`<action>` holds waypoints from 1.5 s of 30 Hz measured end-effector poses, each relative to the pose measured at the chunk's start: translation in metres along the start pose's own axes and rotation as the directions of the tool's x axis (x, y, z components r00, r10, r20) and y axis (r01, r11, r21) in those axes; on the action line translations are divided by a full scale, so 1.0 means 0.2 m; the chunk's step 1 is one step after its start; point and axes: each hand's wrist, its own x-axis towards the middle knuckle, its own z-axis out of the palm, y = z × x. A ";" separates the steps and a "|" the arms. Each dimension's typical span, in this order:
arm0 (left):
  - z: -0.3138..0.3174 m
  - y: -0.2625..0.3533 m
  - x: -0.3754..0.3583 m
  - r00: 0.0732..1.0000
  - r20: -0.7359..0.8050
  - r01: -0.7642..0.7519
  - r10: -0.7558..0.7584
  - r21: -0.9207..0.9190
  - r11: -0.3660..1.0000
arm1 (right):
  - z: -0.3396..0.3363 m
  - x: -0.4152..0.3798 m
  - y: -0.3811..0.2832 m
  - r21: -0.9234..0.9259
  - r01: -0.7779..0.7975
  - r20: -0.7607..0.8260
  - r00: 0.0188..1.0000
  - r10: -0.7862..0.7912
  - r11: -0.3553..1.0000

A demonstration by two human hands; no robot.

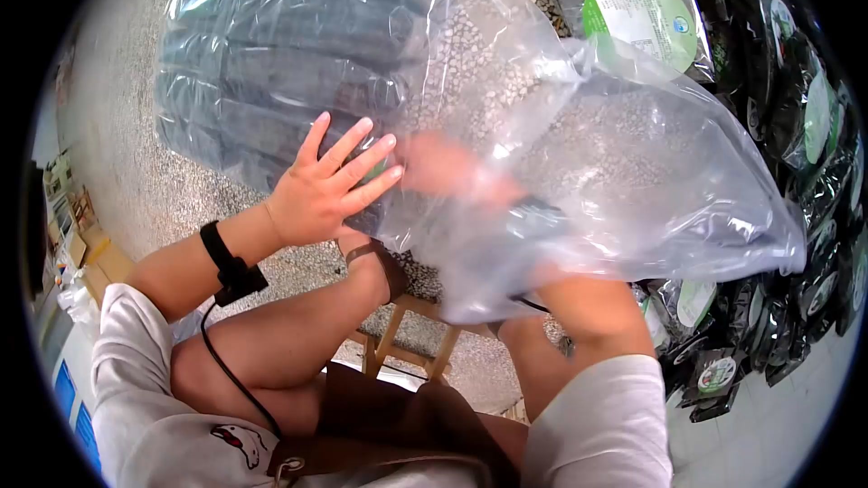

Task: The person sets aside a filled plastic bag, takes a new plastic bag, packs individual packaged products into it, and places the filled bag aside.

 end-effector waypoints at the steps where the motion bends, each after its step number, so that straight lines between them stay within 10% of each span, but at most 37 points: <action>1: -0.02 0.01 0.00 1.000 -0.008 -0.012 0.012 0.000 1.000 | -0.02 -0.06 0.03 0.093 -0.026 0.064 0.998 0.020 0.995; 4: -0.02 0.06 0.04 0.999 0.017 0.035 -0.033 -0.099 0.994 | -0.18 -0.24 -0.05 0.120 -0.203 0.415 0.899 0.137 0.972; 12: 0.04 0.04 0.03 0.998 -0.067 -0.017 0.022 0.067 0.998 | -0.05 -0.10 0.17 0.287 -0.142 -0.215 0.954 0.208 0.947; 16: -0.04 0.06 0.08 0.997 0.065 0.046 -0.043 -0.032 0.998 | -0.22 0.24 -0.02 -0.160 -0.148 -0.217 0.970 0.111 0.976; 19: -0.07 0.02 0.10 0.980 0.096 0.170 -0.172 0.029 0.985 | -0.15 0.12 0.19 0.367 0.266 -0.462 0.884 -0.074 0.891; 21: -0.02 -0.06 0.10 0.983 0.025 0.177 -0.184 0.180 0.968 | -0.31 -0.30 0.17 -0.347 -0.160 -0.276 0.959 0.062 0.924; 25: -0.14 -0.11 0.08 0.956 0.146 0.223 -0.255 0.209 0.952 | -0.64 -0.86 -0.52 -0.889 -0.157 -0.030 0.958 0.287 0.430; 28: -0.33 -0.05 0.13 0.852 0.423 0.255 -0.307 0.175 0.951 | -0.67 -1.12 -0.97 -0.927 -0.224 -0.178 0.969 0.174 0.302; 31: -0.71 0.19 0.27 0.934 0.239 0.277 -0.267 -0.009 0.961 | -0.58 -1.24 -1.40 -0.957 -0.220 -0.235 0.971 -0.055 0.190; 33: -1.05 0.48 0.29 0.971 -0.239 0.019 -0.025 -0.025 1.000 | -0.48 -1.27 -1.65 -0.973 -0.212 -0.228 0.944 -0.237 0.091; 37: -1.68 1.15 0.08 0.882 -0.465 -0.318 0.077 -0.466 0.826 | -0.17 -1.36 -2.02 -0.993 -0.004 -0.058 0.879 -0.474 0.114; 45: -1.83 1.87 -0.29 0.794 -0.259 -0.594 0.550 -0.519 0.614 | 0.52 -1.55 -2.55 -0.784 0.572 0.308 0.696 -0.649 0.241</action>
